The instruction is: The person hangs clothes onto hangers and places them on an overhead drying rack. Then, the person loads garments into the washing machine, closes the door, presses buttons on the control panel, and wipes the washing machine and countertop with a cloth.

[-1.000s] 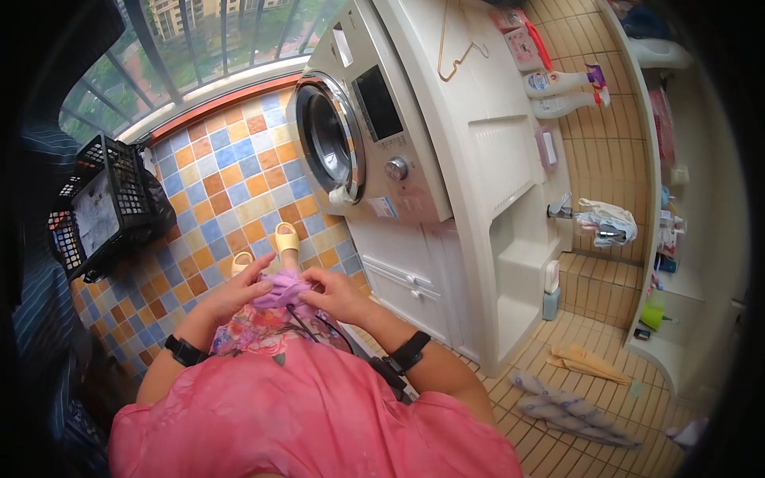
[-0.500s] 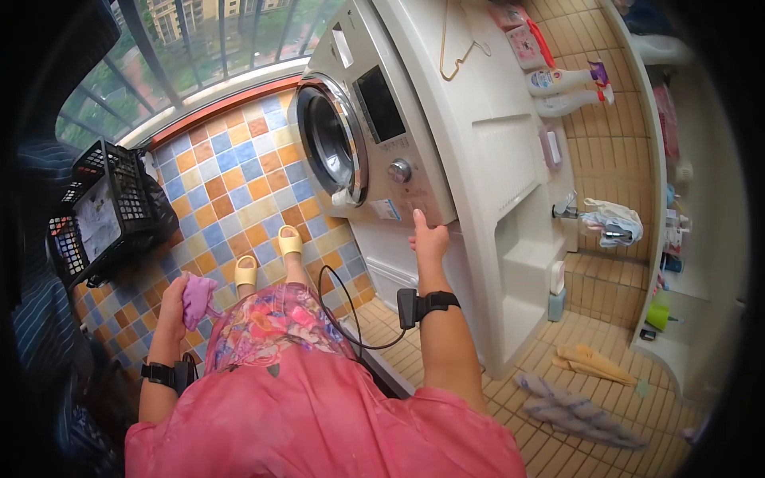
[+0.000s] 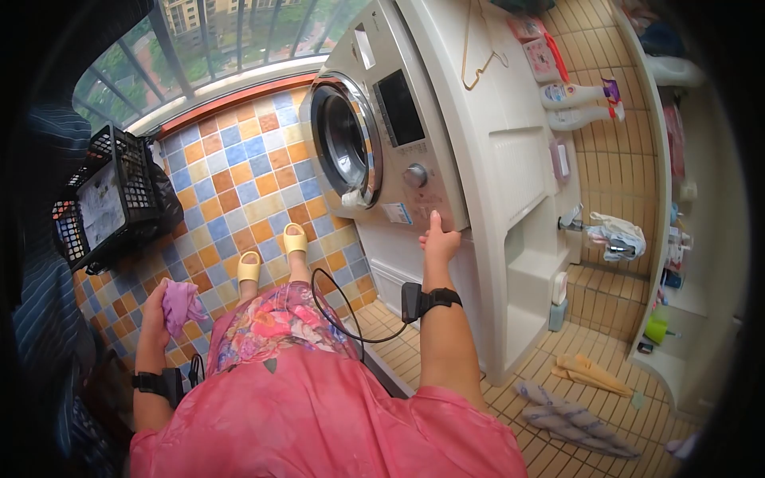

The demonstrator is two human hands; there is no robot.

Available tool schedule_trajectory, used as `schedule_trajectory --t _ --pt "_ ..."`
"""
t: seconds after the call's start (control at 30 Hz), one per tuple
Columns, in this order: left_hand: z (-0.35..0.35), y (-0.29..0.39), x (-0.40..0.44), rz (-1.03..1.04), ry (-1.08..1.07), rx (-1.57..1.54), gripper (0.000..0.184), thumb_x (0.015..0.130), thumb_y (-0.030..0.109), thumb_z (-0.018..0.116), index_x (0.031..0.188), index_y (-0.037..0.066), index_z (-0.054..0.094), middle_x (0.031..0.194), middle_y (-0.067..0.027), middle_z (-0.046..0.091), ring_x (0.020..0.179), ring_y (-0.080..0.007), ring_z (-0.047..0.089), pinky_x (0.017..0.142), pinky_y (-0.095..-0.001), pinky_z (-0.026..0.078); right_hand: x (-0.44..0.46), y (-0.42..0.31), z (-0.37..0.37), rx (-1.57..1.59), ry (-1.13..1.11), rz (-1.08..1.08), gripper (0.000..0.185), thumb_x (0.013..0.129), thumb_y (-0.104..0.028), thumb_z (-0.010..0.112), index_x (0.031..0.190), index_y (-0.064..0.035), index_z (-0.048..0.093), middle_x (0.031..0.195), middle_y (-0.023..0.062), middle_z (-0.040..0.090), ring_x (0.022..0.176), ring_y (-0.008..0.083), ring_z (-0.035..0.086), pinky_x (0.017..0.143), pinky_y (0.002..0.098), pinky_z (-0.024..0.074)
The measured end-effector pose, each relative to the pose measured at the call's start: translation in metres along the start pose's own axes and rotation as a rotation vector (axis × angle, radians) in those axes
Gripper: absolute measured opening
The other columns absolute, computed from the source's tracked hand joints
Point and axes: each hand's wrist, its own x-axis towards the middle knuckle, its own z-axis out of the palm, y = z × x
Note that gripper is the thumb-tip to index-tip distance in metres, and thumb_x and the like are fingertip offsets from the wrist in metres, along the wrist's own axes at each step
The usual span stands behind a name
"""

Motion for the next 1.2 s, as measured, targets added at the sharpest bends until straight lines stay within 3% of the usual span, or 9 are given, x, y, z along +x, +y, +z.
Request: schedule_trajectory --t 0.17,0.47,0.53,0.7,0.77,0.87,1.2 --pt "-0.014 0.017 0.005 0.114 -0.034 0.139 0.038 0.103 0.035 0.044 0.103 0.001 0.061 0.092 -0.0123 0.069 0.081 -0.0230 0.070 0.074 -0.0355 0.059 -0.006 -0.005 -0.002 -0.029 -0.002 -0.032 0.044 0.085 -0.037 0.074 0.094 0.0039 0.063 0.068 0.0103 0.062 0.047 0.0181 0.062 0.038 0.0301 0.0488" --pt "-0.046 0.003 -0.006 0.034 -0.058 0.095 0.037 0.102 0.035 0.046 0.102 0.001 0.061 0.090 -0.0131 0.069 0.078 -0.0227 0.069 0.070 -0.0364 0.060 -0.017 -0.001 -0.005 0.036 -0.042 -0.038 0.045 0.086 -0.036 0.074 0.101 0.0039 0.057 0.076 0.0106 0.062 0.051 0.0184 0.062 0.039 0.0293 0.0489" --pt "-0.061 -0.008 -0.002 0.040 0.027 0.098 0.029 0.101 0.032 0.050 0.102 0.003 0.056 0.093 -0.0139 0.068 0.078 -0.0237 0.069 0.066 -0.0405 0.061 -0.021 -0.001 -0.003 0.041 -0.035 -0.015 0.044 0.087 -0.034 0.073 0.100 0.0044 0.057 0.076 0.0107 0.062 0.051 0.0183 0.062 0.040 0.0290 0.0490" --pt "-0.080 -0.024 -0.002 0.032 0.071 0.103 0.029 0.101 0.032 0.050 0.103 0.004 0.056 0.094 -0.0124 0.069 0.080 -0.0220 0.069 0.068 -0.0358 0.059 -0.012 0.017 0.002 0.036 -0.124 0.090 0.042 0.088 -0.032 0.072 0.101 0.0044 0.056 0.077 0.0116 0.062 0.052 0.0183 0.062 0.040 0.0291 0.0489" --pt "-0.084 -0.028 -0.003 0.001 0.073 0.094 0.029 0.101 0.033 0.050 0.103 0.004 0.056 0.095 -0.0120 0.069 0.081 -0.0214 0.069 0.069 -0.0343 0.059 -0.017 0.019 0.005 0.005 -0.192 0.161 0.045 0.088 -0.037 0.072 0.101 0.0037 0.059 0.082 0.0125 0.064 0.058 0.0202 0.063 0.046 0.0304 0.0523" --pt "-0.093 -0.035 -0.002 0.007 0.105 0.075 0.028 0.100 0.032 0.051 0.103 0.004 0.056 0.094 -0.0121 0.069 0.080 -0.0214 0.069 0.067 -0.0341 0.058 -0.016 0.025 0.008 -0.021 -0.195 0.138 0.045 0.088 -0.037 0.072 0.100 0.0044 0.059 0.082 0.0123 0.063 0.059 0.0200 0.063 0.045 0.0301 0.0518" --pt "-0.115 -0.049 -0.007 -0.016 0.157 0.006 0.027 0.100 0.031 0.053 0.101 0.004 0.056 0.092 -0.0138 0.068 0.076 -0.0234 0.068 0.066 -0.0356 0.058 -0.006 0.017 0.023 -0.061 -0.005 0.034 0.041 0.085 -0.036 0.074 0.091 0.0017 0.059 0.073 0.0082 0.060 0.053 0.0180 0.061 0.041 0.0285 0.0471"
